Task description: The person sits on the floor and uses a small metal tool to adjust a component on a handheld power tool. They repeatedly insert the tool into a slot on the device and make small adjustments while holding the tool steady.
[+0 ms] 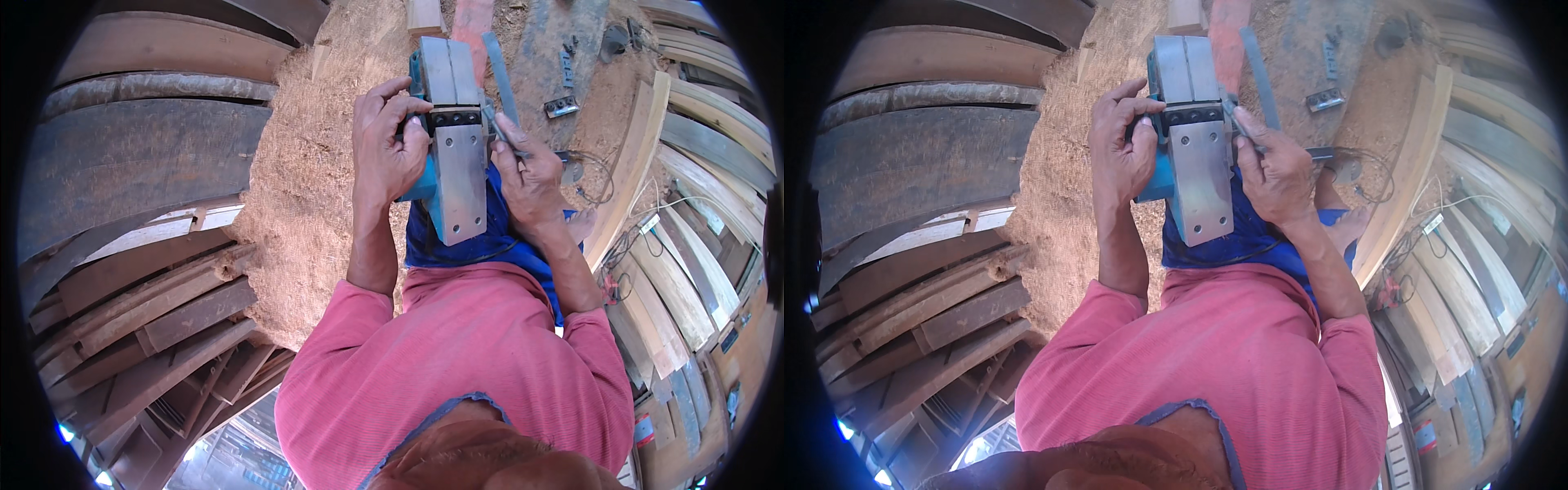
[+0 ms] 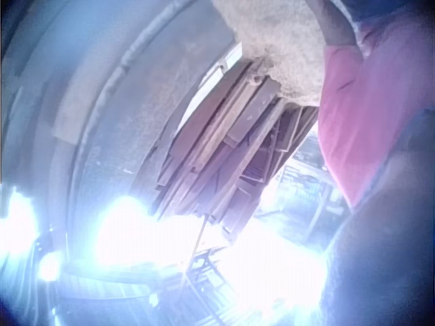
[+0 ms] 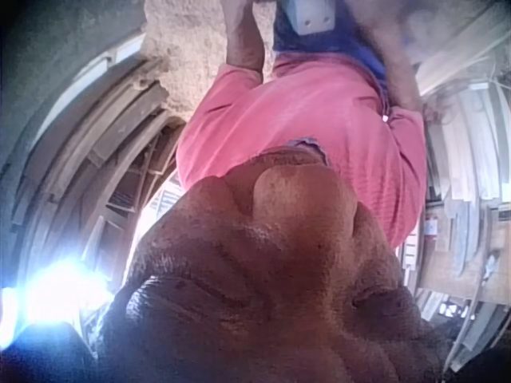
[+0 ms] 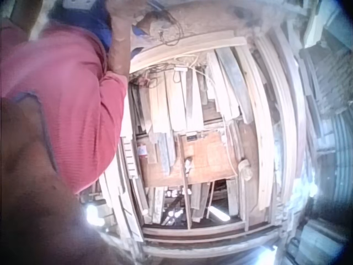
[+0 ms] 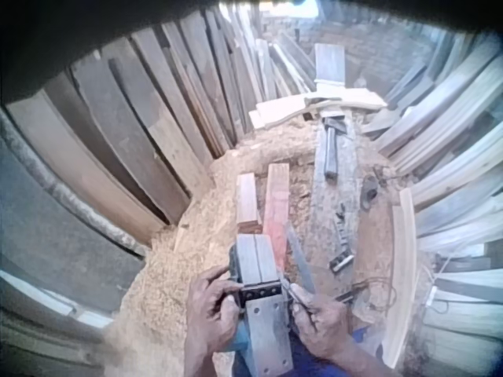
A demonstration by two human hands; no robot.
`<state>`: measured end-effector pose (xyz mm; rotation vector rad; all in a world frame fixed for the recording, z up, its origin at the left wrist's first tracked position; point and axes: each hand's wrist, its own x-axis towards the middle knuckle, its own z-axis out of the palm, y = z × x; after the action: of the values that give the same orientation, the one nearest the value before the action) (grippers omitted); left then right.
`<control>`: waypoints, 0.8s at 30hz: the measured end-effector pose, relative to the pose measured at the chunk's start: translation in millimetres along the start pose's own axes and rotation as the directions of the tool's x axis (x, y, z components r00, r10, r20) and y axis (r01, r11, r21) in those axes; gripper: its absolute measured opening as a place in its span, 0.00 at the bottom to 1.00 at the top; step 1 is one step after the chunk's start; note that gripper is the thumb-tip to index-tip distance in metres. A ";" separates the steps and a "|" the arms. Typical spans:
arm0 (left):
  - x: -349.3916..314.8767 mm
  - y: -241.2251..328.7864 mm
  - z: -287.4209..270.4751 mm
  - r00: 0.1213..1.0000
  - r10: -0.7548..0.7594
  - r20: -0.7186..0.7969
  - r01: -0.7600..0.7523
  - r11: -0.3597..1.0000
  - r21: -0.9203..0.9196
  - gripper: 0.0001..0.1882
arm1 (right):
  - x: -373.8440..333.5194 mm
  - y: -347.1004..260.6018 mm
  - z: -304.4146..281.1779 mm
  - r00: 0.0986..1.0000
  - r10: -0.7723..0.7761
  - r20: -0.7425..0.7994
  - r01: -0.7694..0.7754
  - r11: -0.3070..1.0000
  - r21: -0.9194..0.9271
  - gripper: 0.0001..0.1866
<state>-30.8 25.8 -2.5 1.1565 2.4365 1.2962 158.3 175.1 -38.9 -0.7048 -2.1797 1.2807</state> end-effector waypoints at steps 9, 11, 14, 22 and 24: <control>1.0 -0.9 0.8 1.000 0.010 -0.001 -0.010 1.000 0.000 0.17 | 1.8 -1.1 -2.9 0.996 -0.073 0.055 0.078 0.993 -0.091 0.19; 0.6 -1.4 0.4 1.000 0.010 -0.008 -0.010 1.000 -0.006 0.17 | 1.4 -1.9 -1.8 0.999 0.004 0.033 -0.003 0.999 -0.039 0.19; 0.4 -1.2 0.7 1.000 0.009 0.001 -0.009 1.000 -0.003 0.17 | 4.5 -1.4 0.6 1.000 -0.022 0.004 0.022 1.000 -0.020 0.19; 1.3 0.8 -0.4 1.000 -0.001 0.004 0.001 1.000 0.004 0.16 | 6.1 -4.1 -0.3 0.999 0.012 0.040 -0.011 1.000 -0.018 0.18; 1.9 0.9 -0.5 1.000 0.001 0.006 -0.001 1.000 0.004 0.16 | 7.2 -3.9 -1.3 0.996 -0.059 0.068 0.067 0.991 -0.112 0.18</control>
<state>-31.8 27.0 -1.1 1.1605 2.4363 1.2866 153.2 179.0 -33.7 -0.6417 -2.3235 1.1691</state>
